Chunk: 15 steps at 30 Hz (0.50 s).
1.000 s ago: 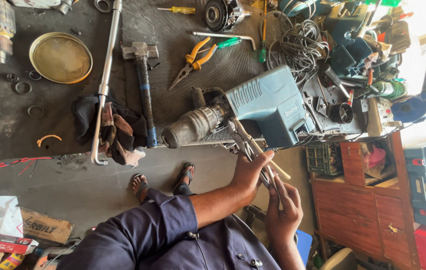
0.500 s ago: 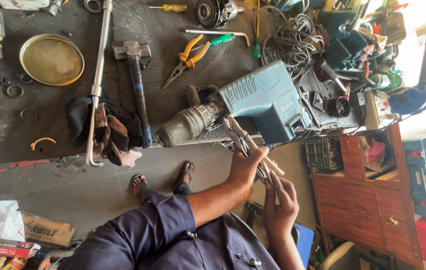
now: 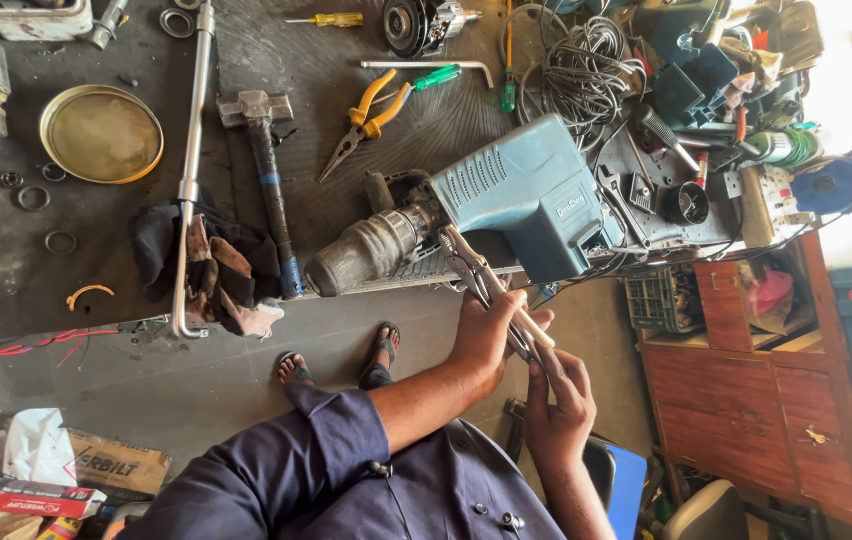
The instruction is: The person uses a pair of pliers to tighten a component on the front of a blue electric drill. They repeatedly adjust the pliers and apply force to the drill's chuck area while the tool rests on a cluttered workbench.
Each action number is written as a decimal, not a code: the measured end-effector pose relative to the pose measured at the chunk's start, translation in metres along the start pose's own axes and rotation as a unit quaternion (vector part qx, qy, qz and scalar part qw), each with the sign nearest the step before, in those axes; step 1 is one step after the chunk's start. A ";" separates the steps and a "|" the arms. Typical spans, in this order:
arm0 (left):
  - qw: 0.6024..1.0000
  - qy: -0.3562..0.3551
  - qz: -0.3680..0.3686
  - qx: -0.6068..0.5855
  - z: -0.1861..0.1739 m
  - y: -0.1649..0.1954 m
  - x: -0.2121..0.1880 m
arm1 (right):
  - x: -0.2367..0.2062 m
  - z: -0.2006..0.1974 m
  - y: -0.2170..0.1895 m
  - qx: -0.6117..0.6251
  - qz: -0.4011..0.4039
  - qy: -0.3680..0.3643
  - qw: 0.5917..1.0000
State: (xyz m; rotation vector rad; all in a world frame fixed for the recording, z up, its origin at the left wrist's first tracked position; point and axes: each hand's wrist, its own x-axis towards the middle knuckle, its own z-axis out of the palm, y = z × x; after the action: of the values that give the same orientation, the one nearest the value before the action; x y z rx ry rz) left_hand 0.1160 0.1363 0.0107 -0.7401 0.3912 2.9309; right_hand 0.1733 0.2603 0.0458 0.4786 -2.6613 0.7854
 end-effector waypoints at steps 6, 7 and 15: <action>1.000 -0.007 0.015 -0.005 -0.002 -0.005 0.002 | 0.001 -0.002 0.003 0.010 -0.015 -0.006 1.000; 1.000 -0.003 0.016 -0.001 -0.002 -0.005 0.001 | 0.001 -0.003 0.003 0.011 -0.017 -0.009 1.000; 0.999 -0.004 0.043 0.017 0.003 -0.007 -0.002 | 0.006 -0.005 0.010 0.009 -0.009 -0.015 1.000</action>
State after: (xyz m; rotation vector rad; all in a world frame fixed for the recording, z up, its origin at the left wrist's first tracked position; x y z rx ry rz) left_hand 0.1172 0.1433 0.0123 -0.7260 0.4823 2.9977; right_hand 0.1651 0.2695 0.0474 0.5228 -2.6761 0.8028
